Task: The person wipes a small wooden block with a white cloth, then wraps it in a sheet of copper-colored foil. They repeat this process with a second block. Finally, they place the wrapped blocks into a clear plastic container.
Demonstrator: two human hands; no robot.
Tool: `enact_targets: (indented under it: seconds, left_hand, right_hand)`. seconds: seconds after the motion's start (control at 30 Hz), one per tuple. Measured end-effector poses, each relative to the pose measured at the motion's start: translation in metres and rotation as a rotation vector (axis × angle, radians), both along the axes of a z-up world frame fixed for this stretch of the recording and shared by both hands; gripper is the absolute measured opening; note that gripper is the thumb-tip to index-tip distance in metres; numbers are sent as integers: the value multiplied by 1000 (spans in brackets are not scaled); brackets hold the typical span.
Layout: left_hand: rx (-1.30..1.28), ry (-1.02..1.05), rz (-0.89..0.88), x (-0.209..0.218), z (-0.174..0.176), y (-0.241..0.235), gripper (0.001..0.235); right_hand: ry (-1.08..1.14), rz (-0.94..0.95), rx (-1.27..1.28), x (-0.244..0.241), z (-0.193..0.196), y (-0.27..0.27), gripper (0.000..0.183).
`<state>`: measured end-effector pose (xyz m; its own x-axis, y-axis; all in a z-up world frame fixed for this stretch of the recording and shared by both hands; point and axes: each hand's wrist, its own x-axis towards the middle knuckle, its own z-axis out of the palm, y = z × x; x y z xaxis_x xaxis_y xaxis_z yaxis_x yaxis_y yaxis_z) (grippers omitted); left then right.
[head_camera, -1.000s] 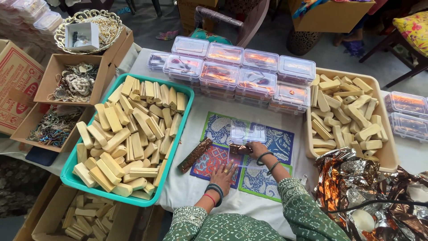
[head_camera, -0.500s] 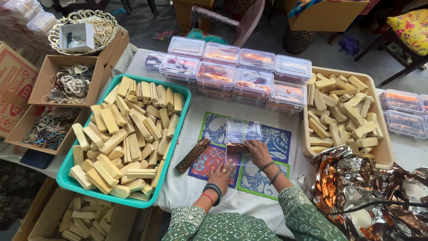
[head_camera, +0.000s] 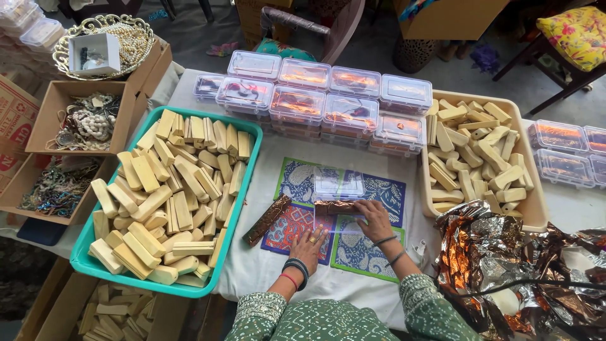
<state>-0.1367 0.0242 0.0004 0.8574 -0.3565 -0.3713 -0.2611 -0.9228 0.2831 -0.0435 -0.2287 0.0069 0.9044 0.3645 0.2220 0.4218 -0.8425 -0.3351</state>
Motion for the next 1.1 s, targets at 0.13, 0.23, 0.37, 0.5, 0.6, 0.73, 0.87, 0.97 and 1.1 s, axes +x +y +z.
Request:
enact_targets:
  seconds: [0.13, 0.23, 0.37, 0.5, 0.6, 0.73, 0.87, 0.97, 1.1]
  left_hand:
    - [-2, -17, 4, 1, -1, 0, 89]
    - [14, -26, 1, 3, 23, -1, 86]
    - [-75, -106, 14, 21, 4, -10, 70]
    - [-246, -272, 49, 50, -40, -26, 68]
    - [5, -157, 45, 72, -13, -35, 71]
    - [64, -157, 34, 83, -18, -34, 73]
    - [98, -199, -28, 86, -20, -35, 68]
    - [138, -201, -80, 86, -29, -39, 63]
    - [176, -135, -65, 89, -38, -43, 62]
  right_hand:
    - [140, -9, -178, 13, -9, 12, 52]
    - [172, -61, -296, 23, -25, 14, 42]
    - [177, -40, -326, 28, -28, 15, 39]
    - [163, -33, -289, 28, -27, 18, 40]
    - [165, -65, -273, 28, -30, 21, 43]
    - [162, -47, -241, 28, -39, 14, 44]
    - [44, -110, 36, 12, -24, 7, 42]
    - [-65, -288, 124, -13, -18, -6, 38]
    - [74, -362, -26, -35, -17, -9, 47]
